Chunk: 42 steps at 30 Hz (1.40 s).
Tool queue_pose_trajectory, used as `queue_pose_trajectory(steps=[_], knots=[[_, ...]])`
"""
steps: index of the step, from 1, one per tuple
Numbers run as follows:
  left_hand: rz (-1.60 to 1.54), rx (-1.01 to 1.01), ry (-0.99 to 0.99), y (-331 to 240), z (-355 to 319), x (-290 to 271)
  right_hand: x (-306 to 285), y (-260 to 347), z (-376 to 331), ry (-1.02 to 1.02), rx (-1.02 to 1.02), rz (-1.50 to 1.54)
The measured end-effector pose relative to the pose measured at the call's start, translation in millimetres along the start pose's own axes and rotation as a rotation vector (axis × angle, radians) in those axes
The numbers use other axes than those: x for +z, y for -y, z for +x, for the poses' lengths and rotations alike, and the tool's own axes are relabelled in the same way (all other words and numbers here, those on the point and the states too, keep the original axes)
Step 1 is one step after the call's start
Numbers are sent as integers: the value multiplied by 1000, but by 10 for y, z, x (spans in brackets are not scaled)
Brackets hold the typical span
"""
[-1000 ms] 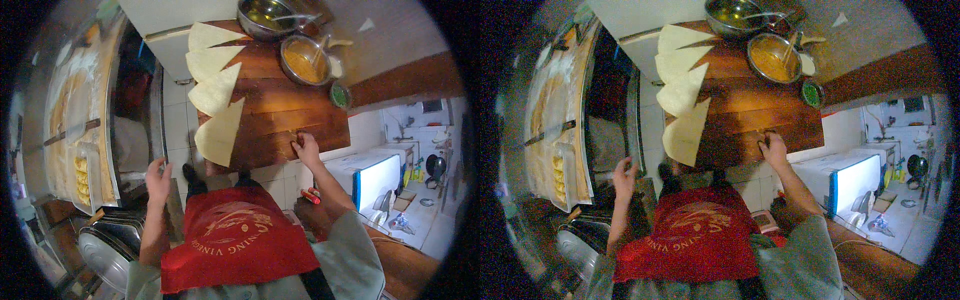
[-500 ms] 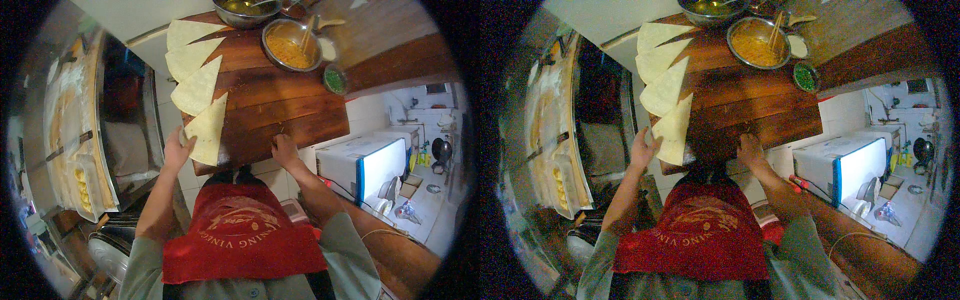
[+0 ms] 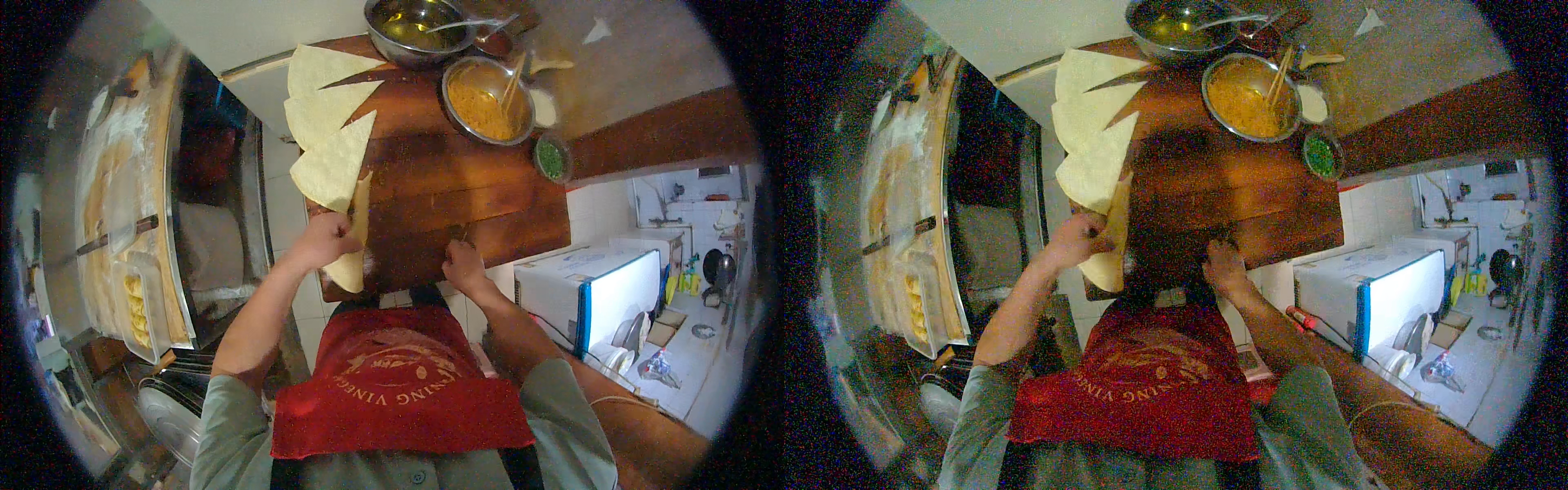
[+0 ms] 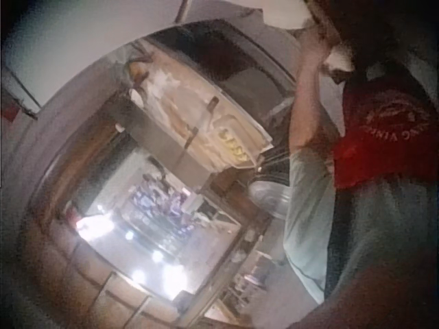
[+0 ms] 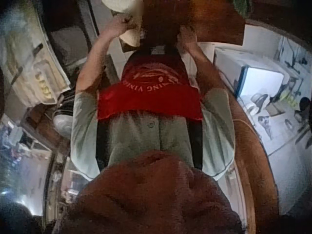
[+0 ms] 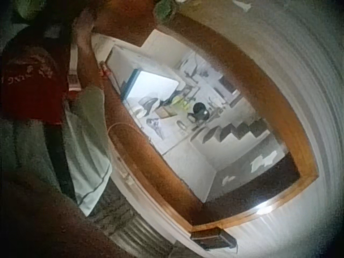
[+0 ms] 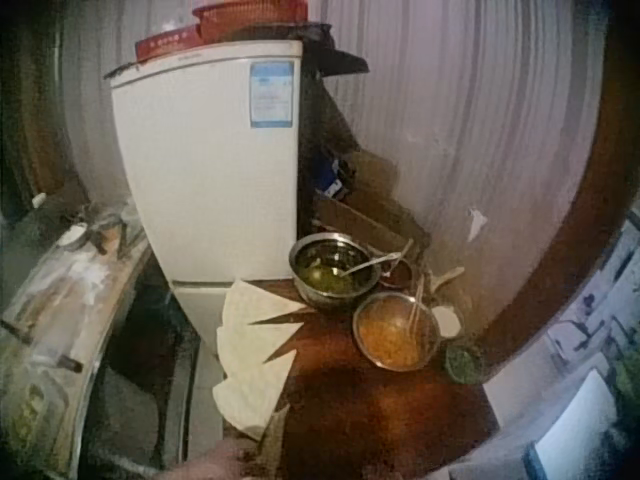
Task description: The person fills triangular dough pieces with a shredded filling, folds them into sealed packets, and places them on a tray. The person repeats this process for multiple units throughout the clip.
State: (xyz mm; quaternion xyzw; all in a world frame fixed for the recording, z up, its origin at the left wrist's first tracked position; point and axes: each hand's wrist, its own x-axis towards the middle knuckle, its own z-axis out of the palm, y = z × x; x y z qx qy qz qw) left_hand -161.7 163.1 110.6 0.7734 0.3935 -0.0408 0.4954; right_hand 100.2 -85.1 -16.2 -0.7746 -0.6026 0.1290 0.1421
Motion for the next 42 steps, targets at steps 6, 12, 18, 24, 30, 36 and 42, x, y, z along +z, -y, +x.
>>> queue_pose_trajectory(steps=[6, 12, 18, 24, 30, 36, 42], knots=[[-349, 78, -25, -1445, 107, -40, -333, -378, 260, -103, 220, 255], [-337, -70, -469, -888, 536, 773, -1278, -470, 747, -100, 172, 596], [131, -1, -654, -524, 733, 1438, -1148, -252, 1211, -77, -449, 345], [26, -52, -777, -444, 249, 1542, -1499, -533, 1733, -153, -531, 300], [-166, -137, -832, -347, -63, 1665, -2020, -1045, 2679, 245, -3, -285], [-249, -171, -852, -368, -75, 1820, -1654, -923, 2940, 417, 158, -422], [-177, -121, -847, -390, 0, 1802, -1437, -1238, 3087, 398, 141, -419]])
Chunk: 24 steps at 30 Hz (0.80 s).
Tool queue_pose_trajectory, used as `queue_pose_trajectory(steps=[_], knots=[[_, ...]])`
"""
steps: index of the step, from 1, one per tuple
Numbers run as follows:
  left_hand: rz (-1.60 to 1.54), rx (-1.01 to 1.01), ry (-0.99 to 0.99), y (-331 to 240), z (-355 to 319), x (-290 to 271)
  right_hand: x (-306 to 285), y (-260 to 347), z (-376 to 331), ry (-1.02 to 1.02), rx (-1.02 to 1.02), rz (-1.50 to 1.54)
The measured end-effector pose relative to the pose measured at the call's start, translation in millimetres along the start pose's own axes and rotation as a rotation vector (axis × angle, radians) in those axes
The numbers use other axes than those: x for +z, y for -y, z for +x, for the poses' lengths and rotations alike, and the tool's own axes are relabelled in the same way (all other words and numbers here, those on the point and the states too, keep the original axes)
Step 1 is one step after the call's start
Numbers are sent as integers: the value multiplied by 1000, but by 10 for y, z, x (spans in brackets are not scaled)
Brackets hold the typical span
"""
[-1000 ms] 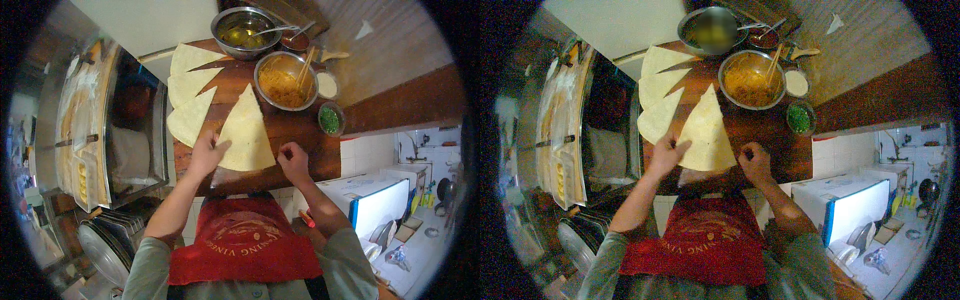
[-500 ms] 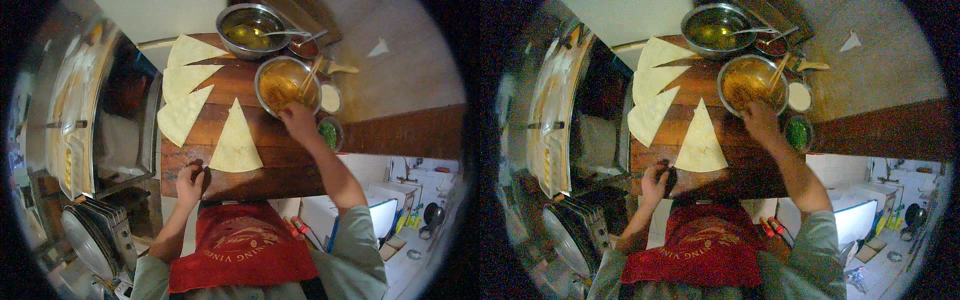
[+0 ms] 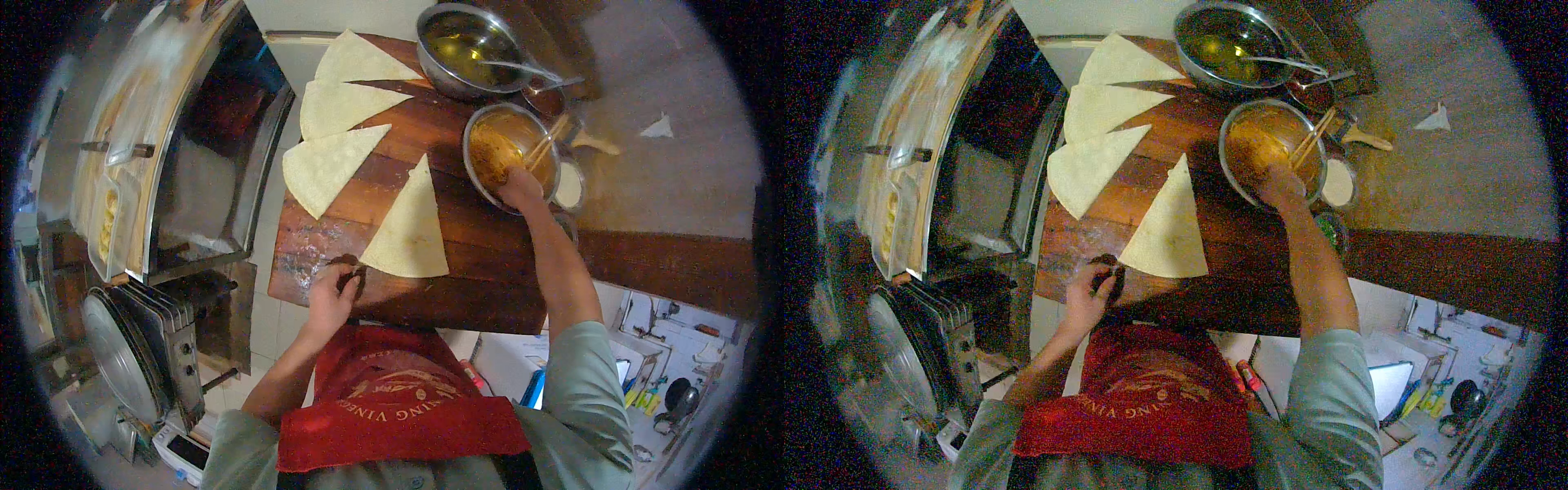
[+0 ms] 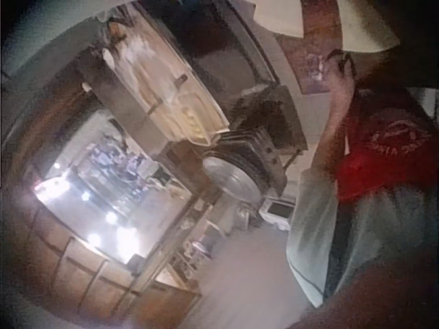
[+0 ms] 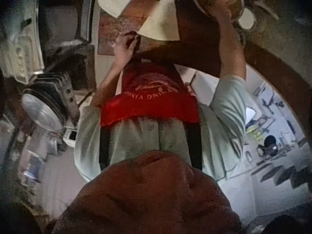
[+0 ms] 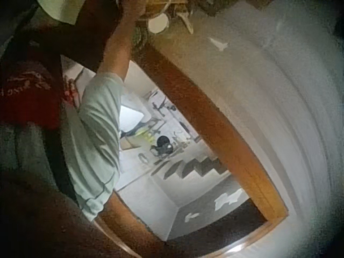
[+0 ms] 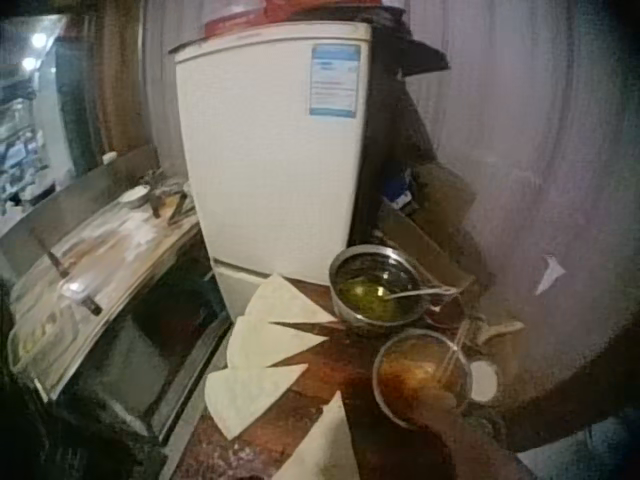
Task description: The person fills triangular dough pieces with a shredded filling, folds them into sealed packets, and places them on a tray. The person repeats this process for multiple units throughout the clip.
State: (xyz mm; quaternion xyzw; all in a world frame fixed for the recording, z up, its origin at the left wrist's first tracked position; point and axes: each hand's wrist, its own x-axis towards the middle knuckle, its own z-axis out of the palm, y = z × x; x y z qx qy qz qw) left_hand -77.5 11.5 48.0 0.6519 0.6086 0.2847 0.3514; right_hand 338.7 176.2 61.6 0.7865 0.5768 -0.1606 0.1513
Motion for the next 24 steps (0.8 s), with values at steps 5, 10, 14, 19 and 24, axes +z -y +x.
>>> queue_pose_trajectory(steps=[5, 10, 14, 19, 24], knots=[[53, 17, -2, -70, 134, 48, 51, -245, 104, -180, -60, 354], [194, -25, 139, -215, 386, 238, 18, -346, 33, -295, -108, 517], [250, -63, 142, -133, 444, 452, 12, -321, -117, -464, -312, 498], [236, -112, 205, -50, 455, 537, -131, -249, -257, -442, -268, 891], [229, -147, 184, -95, 489, 567, -367, -23, -610, -406, -321, 1036]])
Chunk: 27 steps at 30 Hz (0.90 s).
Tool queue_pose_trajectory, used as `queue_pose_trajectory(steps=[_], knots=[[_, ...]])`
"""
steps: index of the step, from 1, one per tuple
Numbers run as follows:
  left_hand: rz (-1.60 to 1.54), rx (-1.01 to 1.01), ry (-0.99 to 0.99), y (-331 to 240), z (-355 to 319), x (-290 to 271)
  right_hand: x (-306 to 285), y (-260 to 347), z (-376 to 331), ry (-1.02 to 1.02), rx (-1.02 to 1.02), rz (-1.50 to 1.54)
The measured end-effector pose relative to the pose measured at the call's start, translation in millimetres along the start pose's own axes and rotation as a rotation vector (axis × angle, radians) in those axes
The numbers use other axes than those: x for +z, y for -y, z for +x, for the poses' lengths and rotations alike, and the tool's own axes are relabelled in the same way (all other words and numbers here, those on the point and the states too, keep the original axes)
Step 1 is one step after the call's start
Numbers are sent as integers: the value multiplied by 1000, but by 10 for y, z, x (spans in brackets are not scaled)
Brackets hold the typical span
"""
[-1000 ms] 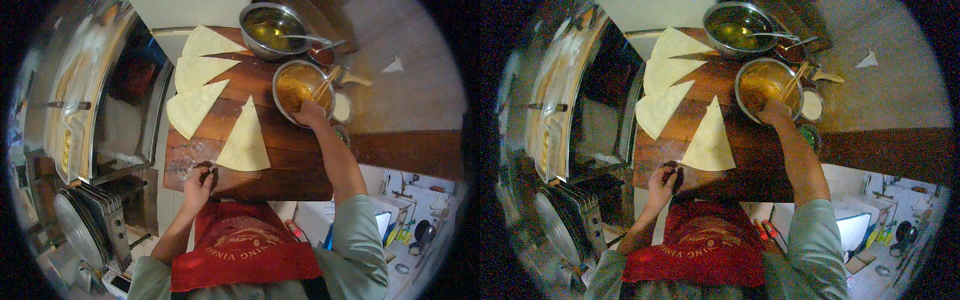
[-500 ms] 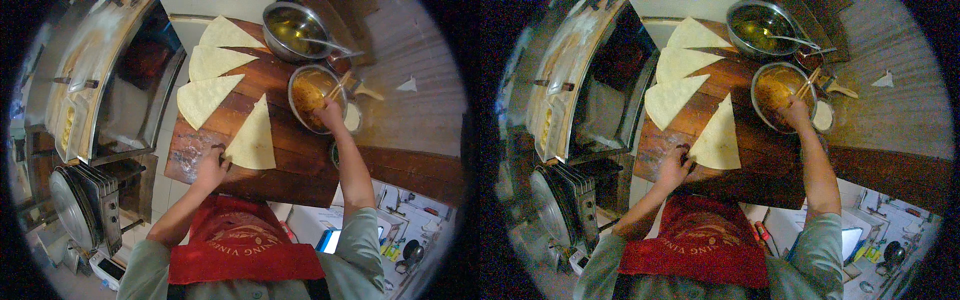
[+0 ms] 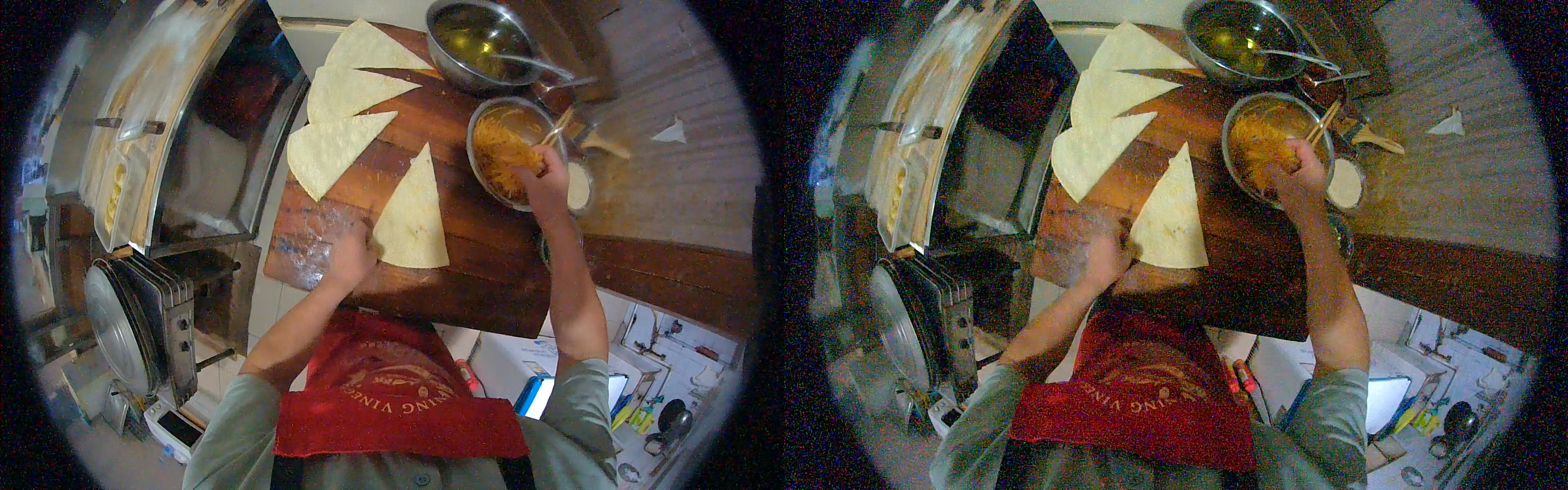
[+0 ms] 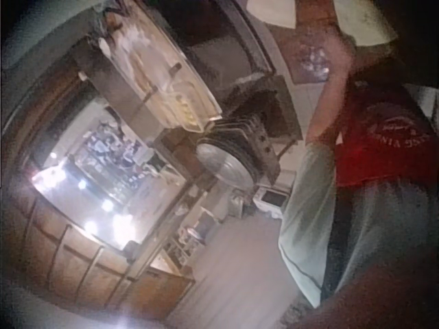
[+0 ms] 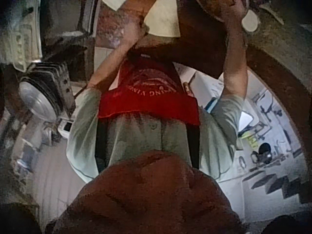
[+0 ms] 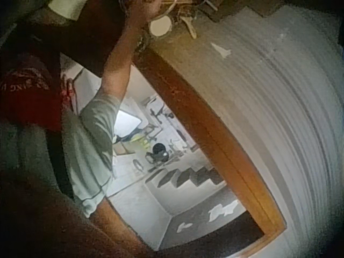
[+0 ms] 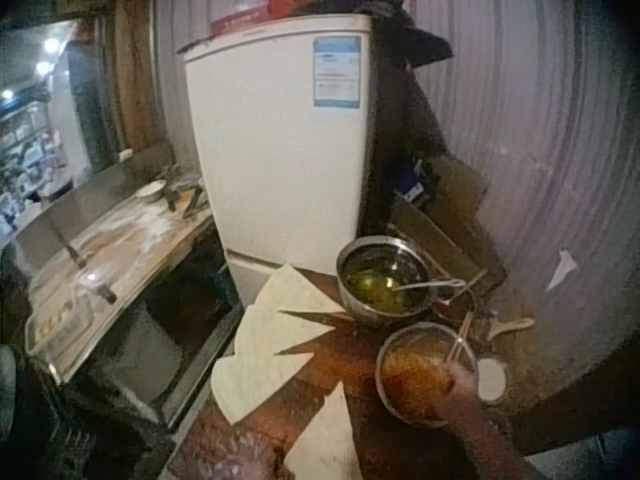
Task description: The person fills triangular dough pieces with a shredded filling, folds them into sealed packets, and places them on a tray. The person repeats this process for multiple units throughout the clip.
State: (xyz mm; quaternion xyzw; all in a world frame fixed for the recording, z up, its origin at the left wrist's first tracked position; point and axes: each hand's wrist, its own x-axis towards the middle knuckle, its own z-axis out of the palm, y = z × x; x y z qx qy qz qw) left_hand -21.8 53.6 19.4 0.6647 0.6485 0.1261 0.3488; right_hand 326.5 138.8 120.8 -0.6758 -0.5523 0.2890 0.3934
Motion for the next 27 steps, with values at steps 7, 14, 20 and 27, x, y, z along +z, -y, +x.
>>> queue_pose_trajectory(steps=[7, 14, 20, 27], knots=[[-48, 67, -56, 71, 52, -37, 632, 442, -707, 232, 16, 66], [-83, 102, -39, 63, 58, -99, 1437, -188, -1207, 354, -267, -228], [83, 258, -203, -128, -1, -121, 1323, -17, -1239, 365, -187, -158], [35, 538, -153, -339, -24, 112, 1537, -213, -826, 401, -269, -359]])
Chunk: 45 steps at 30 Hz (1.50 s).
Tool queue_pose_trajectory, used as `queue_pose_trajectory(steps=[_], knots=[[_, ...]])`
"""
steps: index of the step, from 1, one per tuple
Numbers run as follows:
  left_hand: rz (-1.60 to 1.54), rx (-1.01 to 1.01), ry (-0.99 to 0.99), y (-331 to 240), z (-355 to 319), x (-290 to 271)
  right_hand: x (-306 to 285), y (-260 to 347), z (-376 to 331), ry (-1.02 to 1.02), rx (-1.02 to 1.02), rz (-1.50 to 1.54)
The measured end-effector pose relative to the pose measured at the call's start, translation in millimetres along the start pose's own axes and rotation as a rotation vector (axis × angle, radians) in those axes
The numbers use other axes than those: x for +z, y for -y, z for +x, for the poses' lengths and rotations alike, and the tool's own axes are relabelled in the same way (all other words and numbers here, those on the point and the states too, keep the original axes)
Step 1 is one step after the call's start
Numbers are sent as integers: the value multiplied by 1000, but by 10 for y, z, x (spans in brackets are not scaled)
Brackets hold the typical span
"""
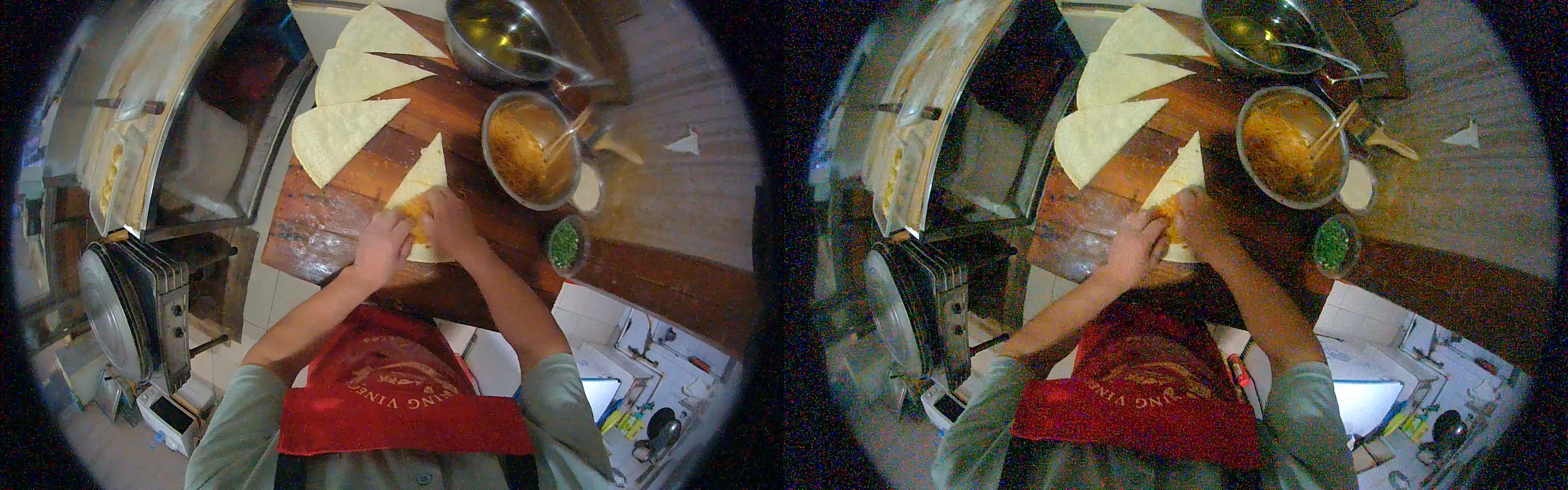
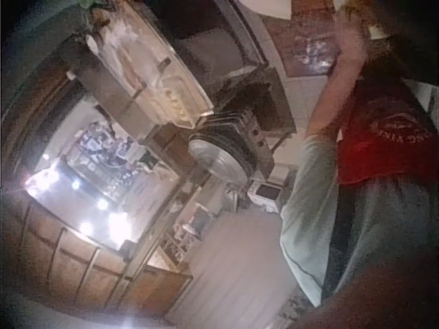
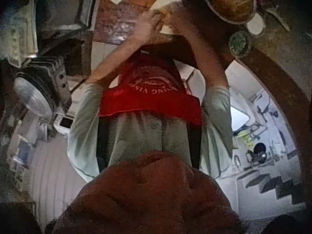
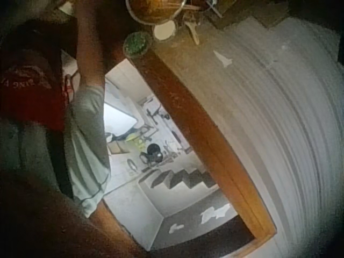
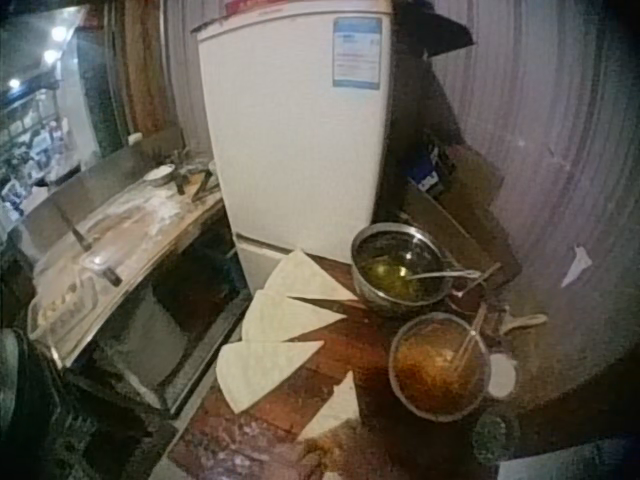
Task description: The person fills triangular dough pieces with a shredded filling, folds them into sealed packets, and places them on a tray. The person repeats this process for multiple units throughout the clip.
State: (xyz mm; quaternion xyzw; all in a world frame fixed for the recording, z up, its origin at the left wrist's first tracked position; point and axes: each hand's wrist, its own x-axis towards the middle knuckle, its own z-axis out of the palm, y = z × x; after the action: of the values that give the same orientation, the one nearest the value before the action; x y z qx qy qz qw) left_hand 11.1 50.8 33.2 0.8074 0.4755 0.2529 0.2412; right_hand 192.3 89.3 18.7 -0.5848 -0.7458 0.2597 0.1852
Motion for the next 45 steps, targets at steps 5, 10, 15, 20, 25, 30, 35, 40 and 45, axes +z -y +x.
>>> queue_pose_trajectory(steps=[5, 10, 15, 20, 25, 30, 35, 40, 45], knots=[[74, 15, 144, 1, -92, 68, 17, -85, 354, -10, 121, -46], [52, 42, 98, 22, -171, 53, -38, -112, 338, -145, 125, 127], [24, -15, 15, 74, -207, 34, -86, 28, -62, -124, 68, 21], [21, 17, -5, 64, 4, -65, 146, 119, -565, 66, 66, -84], [81, 117, 27, 55, 404, -95, 15, 146, -419, -207, 31, 62], [179, 180, 212, 200, 443, 0, 3, -42, -260, -46, -3, -165], [82, 168, 34, 195, 123, -122, -304, 18, -317, -214, -18, 130], [143, 180, 162, 141, -106, -18, -1137, -174, -41, -366, 93, 7], [114, 164, 141, 114, -165, 15, -1385, -916, 367, -351, 211, -453]])
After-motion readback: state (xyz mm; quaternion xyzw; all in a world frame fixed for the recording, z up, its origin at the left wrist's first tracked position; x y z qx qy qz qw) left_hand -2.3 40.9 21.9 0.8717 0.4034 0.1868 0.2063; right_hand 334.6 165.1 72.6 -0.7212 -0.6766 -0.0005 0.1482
